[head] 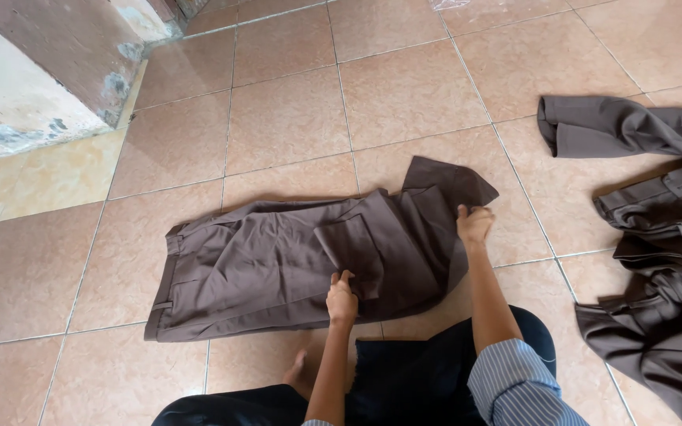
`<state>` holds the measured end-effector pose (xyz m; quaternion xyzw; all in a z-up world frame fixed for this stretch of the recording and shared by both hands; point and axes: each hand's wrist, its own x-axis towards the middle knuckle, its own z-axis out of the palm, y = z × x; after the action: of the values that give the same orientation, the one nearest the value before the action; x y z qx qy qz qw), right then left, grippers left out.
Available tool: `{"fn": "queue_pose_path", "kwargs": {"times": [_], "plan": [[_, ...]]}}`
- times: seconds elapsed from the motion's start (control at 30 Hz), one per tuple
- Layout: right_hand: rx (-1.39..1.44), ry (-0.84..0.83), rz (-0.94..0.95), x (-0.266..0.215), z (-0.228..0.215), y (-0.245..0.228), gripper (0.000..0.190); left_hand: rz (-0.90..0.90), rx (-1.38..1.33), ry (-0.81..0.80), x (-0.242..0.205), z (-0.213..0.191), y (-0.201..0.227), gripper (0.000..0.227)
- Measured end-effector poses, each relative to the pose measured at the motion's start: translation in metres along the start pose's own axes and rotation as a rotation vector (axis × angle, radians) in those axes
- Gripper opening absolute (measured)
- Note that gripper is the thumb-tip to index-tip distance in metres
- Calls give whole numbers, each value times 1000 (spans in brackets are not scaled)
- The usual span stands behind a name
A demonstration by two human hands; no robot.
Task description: A person is sitting on the floor and folding a pair of brown trousers into a neat rectangle.
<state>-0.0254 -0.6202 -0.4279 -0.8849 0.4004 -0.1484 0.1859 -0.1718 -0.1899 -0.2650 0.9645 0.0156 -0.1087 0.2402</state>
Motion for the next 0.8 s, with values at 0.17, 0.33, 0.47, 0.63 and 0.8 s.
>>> {"fn": "queue_pose_path", "kwargs": {"times": [0.17,0.33,0.47,0.63,0.8], "plan": [[377,229,464,-19,-136,0,60,72,-402,172,-17,-80,91,23],[395,213,643,-52,-231,-35,95,416,-593,-10,-32,-105,198,66],[528,436,658,-29,-238,-8,78,737,-457,-324,-56,-96,218,89],[727,566,430,17,-211,54,23,591,-134,19,-56,-53,113,72],[190,-405,315,-11,-243,38,127,458,107,-41,-69,-23,11,83]]}}
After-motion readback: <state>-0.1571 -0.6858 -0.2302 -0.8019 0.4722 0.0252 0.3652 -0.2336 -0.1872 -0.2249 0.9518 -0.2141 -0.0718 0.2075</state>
